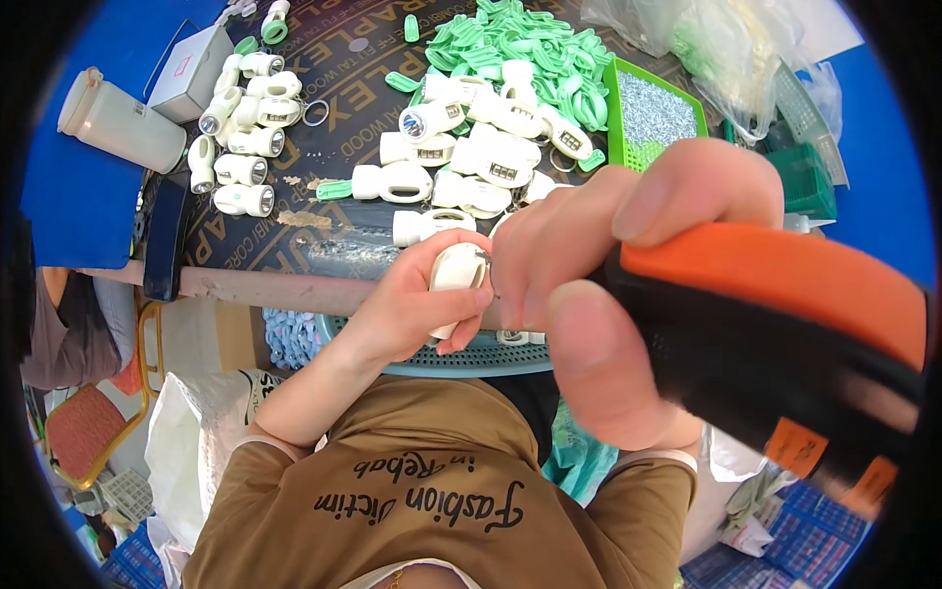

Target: Assembling small white plastic components using an electric screwdriver at a workbench.

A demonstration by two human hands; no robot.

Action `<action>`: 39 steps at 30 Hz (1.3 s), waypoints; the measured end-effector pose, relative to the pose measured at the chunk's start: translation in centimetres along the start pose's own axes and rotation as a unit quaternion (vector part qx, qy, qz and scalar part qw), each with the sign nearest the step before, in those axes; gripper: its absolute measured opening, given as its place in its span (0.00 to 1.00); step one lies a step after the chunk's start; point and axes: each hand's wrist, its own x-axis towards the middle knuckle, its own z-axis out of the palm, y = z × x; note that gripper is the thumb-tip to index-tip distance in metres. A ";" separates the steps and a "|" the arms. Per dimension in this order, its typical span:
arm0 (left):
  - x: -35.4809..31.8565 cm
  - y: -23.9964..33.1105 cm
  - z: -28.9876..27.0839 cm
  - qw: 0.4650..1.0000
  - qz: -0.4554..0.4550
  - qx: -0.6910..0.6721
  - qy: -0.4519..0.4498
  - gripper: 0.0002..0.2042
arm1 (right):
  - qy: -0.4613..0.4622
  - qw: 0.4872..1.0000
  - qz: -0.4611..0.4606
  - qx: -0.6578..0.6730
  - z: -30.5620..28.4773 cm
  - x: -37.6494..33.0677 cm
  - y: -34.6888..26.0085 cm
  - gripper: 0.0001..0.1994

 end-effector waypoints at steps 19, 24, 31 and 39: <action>-0.1 0.0 -0.3 1.000 -0.011 0.006 0.003 0.10 | 0.005 0.999 -0.026 0.034 0.8 -1.0 1.2 0.14; 0.0 -0.1 -0.5 1.000 -0.007 0.012 0.009 0.11 | 0.019 0.999 -0.039 0.032 1.3 -1.1 1.3 0.14; -0.2 0.1 -0.4 1.000 -0.003 0.018 0.009 0.11 | 0.049 0.997 -0.047 0.039 1.5 -1.3 1.2 0.15; -0.7 1.0 1.3 0.974 0.053 0.221 0.005 0.16 | 0.176 0.973 -0.141 0.053 -0.4 -1.8 -1.8 0.18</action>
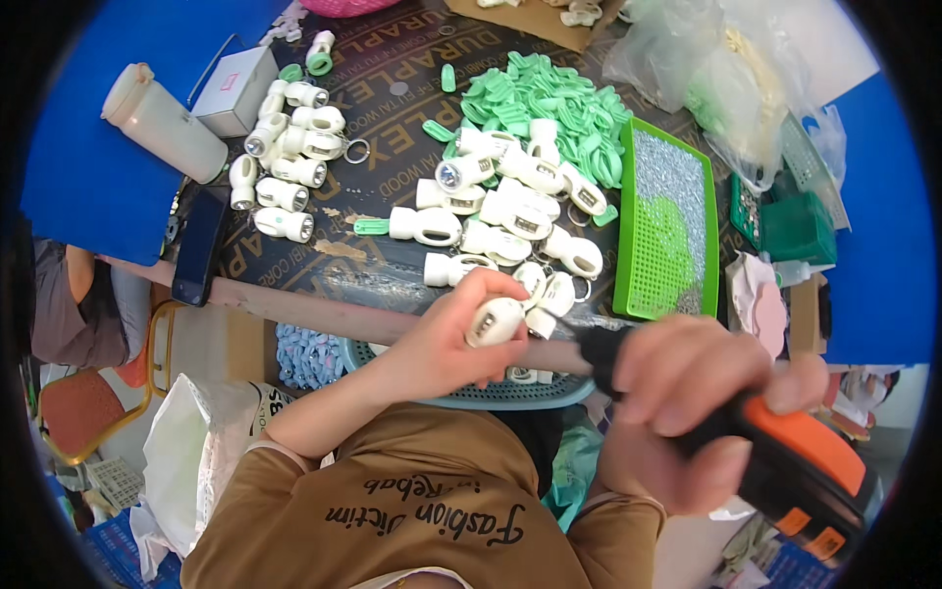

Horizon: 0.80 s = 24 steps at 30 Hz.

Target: Assembling small white plastic components using an electric screwdriver at a workbench.

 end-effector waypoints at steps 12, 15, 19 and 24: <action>9.1 5.6 -4.2 0.672 0.210 0.703 0.102 0.19 | 0.071 0.997 0.019 -0.034 -6.4 0.4 0.0 0.11; 9.4 8.2 -9.4 0.627 0.154 0.748 0.153 0.12 | 0.040 0.997 0.032 -0.051 -8.1 0.4 0.5 0.12; 7.3 11.5 -20.4 0.626 0.083 0.772 0.065 0.10 | 0.069 0.996 0.027 -0.043 -9.6 1.8 1.4 0.11; 6.6 13.1 -22.7 0.715 -0.086 0.693 0.033 0.20 | 0.015 1.000 -0.011 -0.014 -11.5 3.7 3.9 0.18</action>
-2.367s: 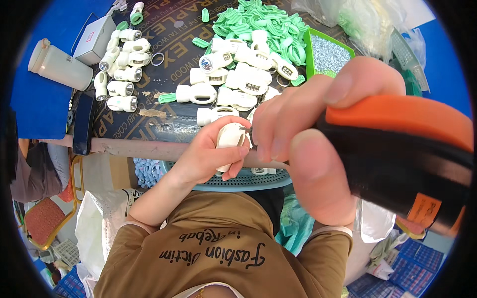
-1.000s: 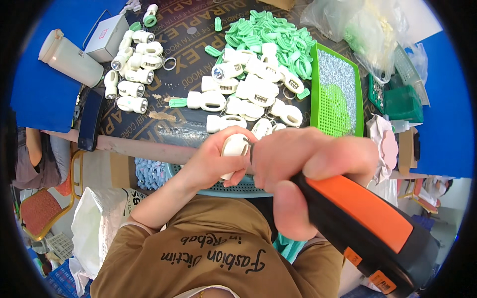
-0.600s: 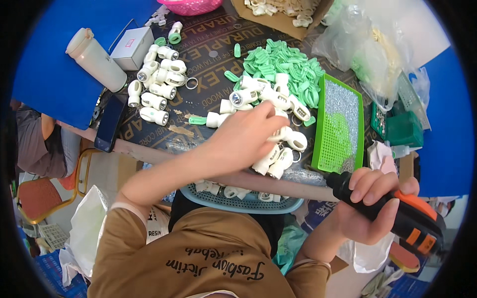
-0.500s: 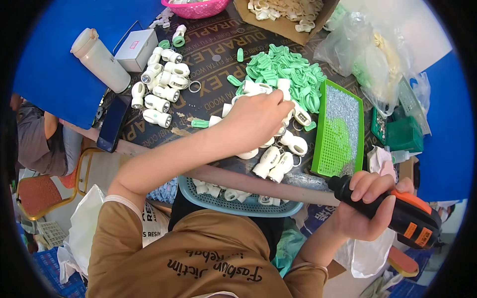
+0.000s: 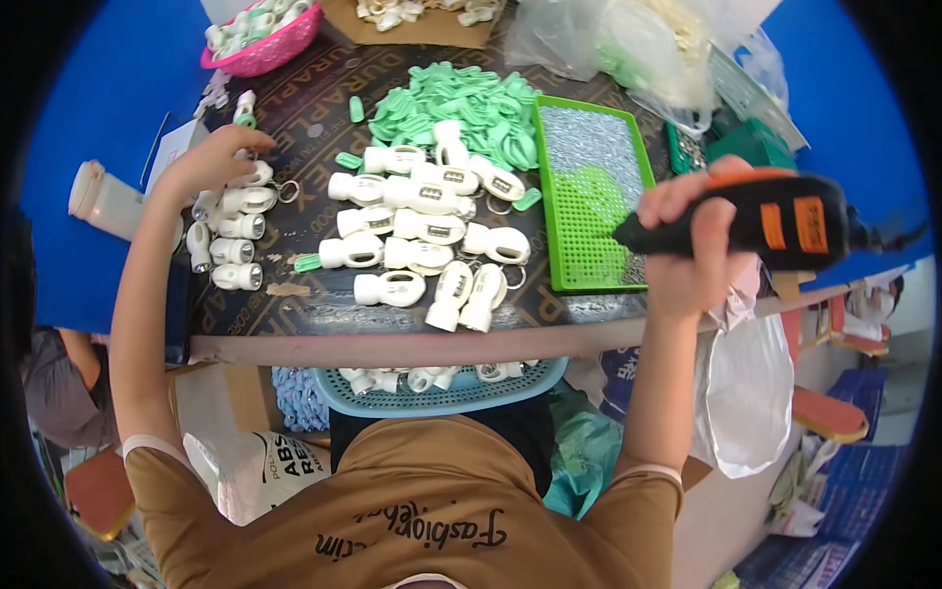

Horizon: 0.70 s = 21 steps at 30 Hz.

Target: Assembling small white plastic components using an electric screwdriver at a workbench.

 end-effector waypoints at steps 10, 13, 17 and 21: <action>1.5 0.6 0.3 0.990 0.004 0.091 -0.112 0.20 | 0.091 0.988 0.046 -0.117 -1.4 2.1 4.4 0.08; 1.6 0.4 0.5 0.993 -0.006 0.082 -0.081 0.17 | 0.086 0.986 0.049 -0.131 -1.8 2.4 5.0 0.08; 1.3 0.8 -0.1 0.998 0.023 0.055 0.005 0.18 | 0.083 0.986 0.053 -0.136 -2.2 2.5 5.6 0.08; -0.3 4.5 -1.5 0.969 0.049 -0.185 0.159 0.16 | 0.084 0.984 0.059 -0.142 -2.2 2.6 5.6 0.09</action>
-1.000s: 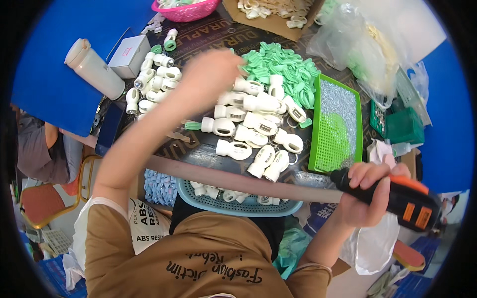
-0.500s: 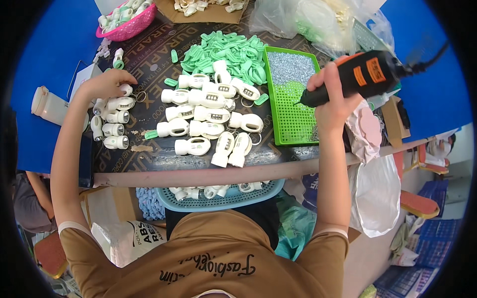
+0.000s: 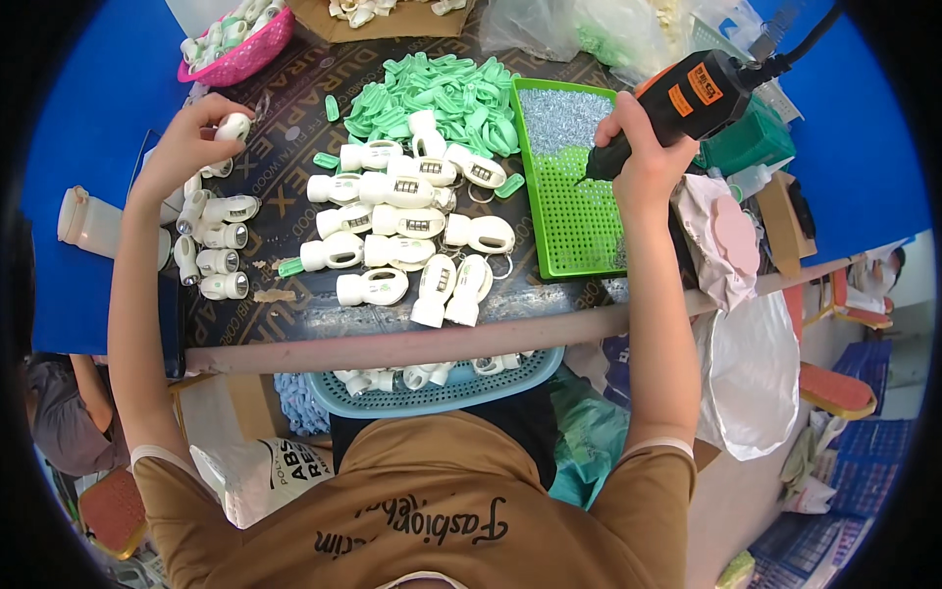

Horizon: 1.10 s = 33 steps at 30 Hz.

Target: Assembling small white plastic components using an electric screwdriver at a workbench.

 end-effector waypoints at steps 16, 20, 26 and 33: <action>-12.6 10.3 17.1 0.661 -0.167 -0.722 -0.118 0.14 | 0.033 0.999 -0.002 0.029 0.5 -0.2 -0.1 0.07; -12.7 10.4 18.2 0.679 -0.135 -0.716 -0.089 0.20 | 0.021 0.994 0.001 0.107 1.2 -0.3 -2.6 0.12; -12.4 10.2 18.2 0.679 -0.114 -0.716 -0.115 0.18 | -0.165 0.964 0.044 0.206 5.5 -3.8 -9.7 0.10; -12.8 9.5 18.2 0.657 -0.132 -0.733 -0.117 0.17 | -0.276 0.940 -0.018 0.200 9.6 -7.6 -9.9 0.12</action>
